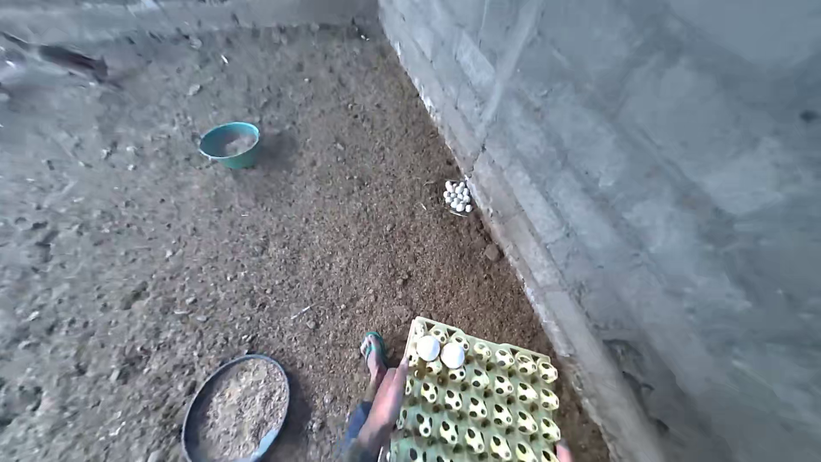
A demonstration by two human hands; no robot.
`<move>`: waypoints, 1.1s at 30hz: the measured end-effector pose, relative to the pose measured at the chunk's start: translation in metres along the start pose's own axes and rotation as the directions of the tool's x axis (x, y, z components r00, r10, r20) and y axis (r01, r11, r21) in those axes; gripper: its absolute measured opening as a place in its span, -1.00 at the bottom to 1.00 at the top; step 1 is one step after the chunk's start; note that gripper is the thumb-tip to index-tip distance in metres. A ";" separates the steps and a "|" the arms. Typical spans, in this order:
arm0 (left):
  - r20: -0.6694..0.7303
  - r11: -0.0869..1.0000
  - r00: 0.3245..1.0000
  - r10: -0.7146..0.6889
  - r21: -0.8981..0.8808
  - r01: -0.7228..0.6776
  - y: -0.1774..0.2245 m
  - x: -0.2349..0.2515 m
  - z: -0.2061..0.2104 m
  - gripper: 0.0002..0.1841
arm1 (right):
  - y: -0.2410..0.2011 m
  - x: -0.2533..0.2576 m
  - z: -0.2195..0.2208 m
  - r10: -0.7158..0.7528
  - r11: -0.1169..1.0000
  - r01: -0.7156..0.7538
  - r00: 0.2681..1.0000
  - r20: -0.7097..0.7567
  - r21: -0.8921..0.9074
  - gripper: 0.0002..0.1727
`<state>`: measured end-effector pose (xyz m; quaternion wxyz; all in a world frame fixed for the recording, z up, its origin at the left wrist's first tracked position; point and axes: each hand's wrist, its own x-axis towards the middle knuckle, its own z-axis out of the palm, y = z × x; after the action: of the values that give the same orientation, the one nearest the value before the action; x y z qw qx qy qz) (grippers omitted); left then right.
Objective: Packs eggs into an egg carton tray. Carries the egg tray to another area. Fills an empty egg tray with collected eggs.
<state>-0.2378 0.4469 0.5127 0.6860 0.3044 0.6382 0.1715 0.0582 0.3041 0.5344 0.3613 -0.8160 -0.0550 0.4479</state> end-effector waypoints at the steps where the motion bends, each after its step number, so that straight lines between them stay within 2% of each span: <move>1: -0.002 1.000 1.000 0.001 -0.002 -0.001 0.023 0.006 -0.007 -0.23 | -0.027 -0.003 0.010 -0.004 0.999 0.004 1.000 -0.018 -0.046 -0.37; 4: -0.030 1.000 1.000 0.004 0.003 -0.004 0.110 0.050 -0.035 -0.25 | -0.139 0.006 0.067 -0.025 0.985 0.017 0.999 -0.044 -0.173 -0.40; 6: -0.043 0.999 0.999 -0.031 0.011 0.031 0.154 0.064 -0.054 -0.23 | -0.189 0.005 0.097 -0.015 0.972 -0.001 0.998 -0.066 -0.236 -0.38; 10: -0.113 0.997 0.993 -0.027 -0.071 0.019 0.263 0.124 -0.108 -0.24 | -0.296 0.055 0.197 -0.006 0.983 0.011 1.000 0.029 -0.186 -0.35; 14: -0.231 0.981 0.973 0.006 -0.188 -0.051 0.344 0.203 -0.151 -0.28 | -0.392 0.138 0.296 -0.073 0.971 0.118 0.974 0.212 -0.207 -0.37; 18: -0.326 0.978 0.944 -0.058 -0.207 -0.011 0.400 0.310 -0.184 -0.29 | -0.462 0.249 0.394 -0.078 0.954 0.193 0.899 0.431 -0.230 -0.35; 20: -0.361 0.964 0.932 -0.036 -0.260 -0.064 0.415 0.360 -0.186 -0.34 | -0.499 0.293 0.437 -0.062 0.941 0.216 0.867 0.494 -0.261 -0.37; 21: -0.389 0.947 0.921 0.025 -0.287 -0.147 0.427 0.392 -0.189 -0.38 | -0.519 0.326 0.468 -0.106 0.928 0.277 0.838 0.536 -0.250 -0.40; 23: -0.463 0.885 0.883 0.079 -0.375 -0.275 0.447 0.489 -0.201 -0.40 | -0.534 0.435 0.551 -0.195 0.873 0.419 0.769 0.608 -0.251 -0.40; 25: -0.508 0.857 0.860 -0.048 -0.464 -0.226 0.428 0.570 -0.197 -0.39 | -0.518 0.522 0.598 -0.069 0.828 0.408 0.756 0.651 -0.385 -0.37; 28: -0.563 0.821 0.821 -0.100 -0.512 -0.251 0.414 0.702 -0.203 -0.39 | -0.527 0.637 0.693 -0.011 0.842 0.365 0.749 0.663 -0.398 -0.36; 30: -0.618 0.833 0.782 -0.078 -0.471 -0.289 0.400 0.770 -0.207 -0.43 | -0.533 0.685 0.736 0.007 0.803 0.409 0.720 0.693 -0.433 -0.35; 33: -0.651 0.880 0.755 -0.076 -0.400 -0.256 0.374 0.864 -0.213 -0.45 | -0.534 0.740 0.780 0.056 0.754 0.450 0.681 0.730 -0.478 -0.37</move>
<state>-0.2803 1.3105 0.0845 0.4647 0.0837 0.7592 0.4479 0.0209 1.4226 0.1004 0.0693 -0.6398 -0.4275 0.6349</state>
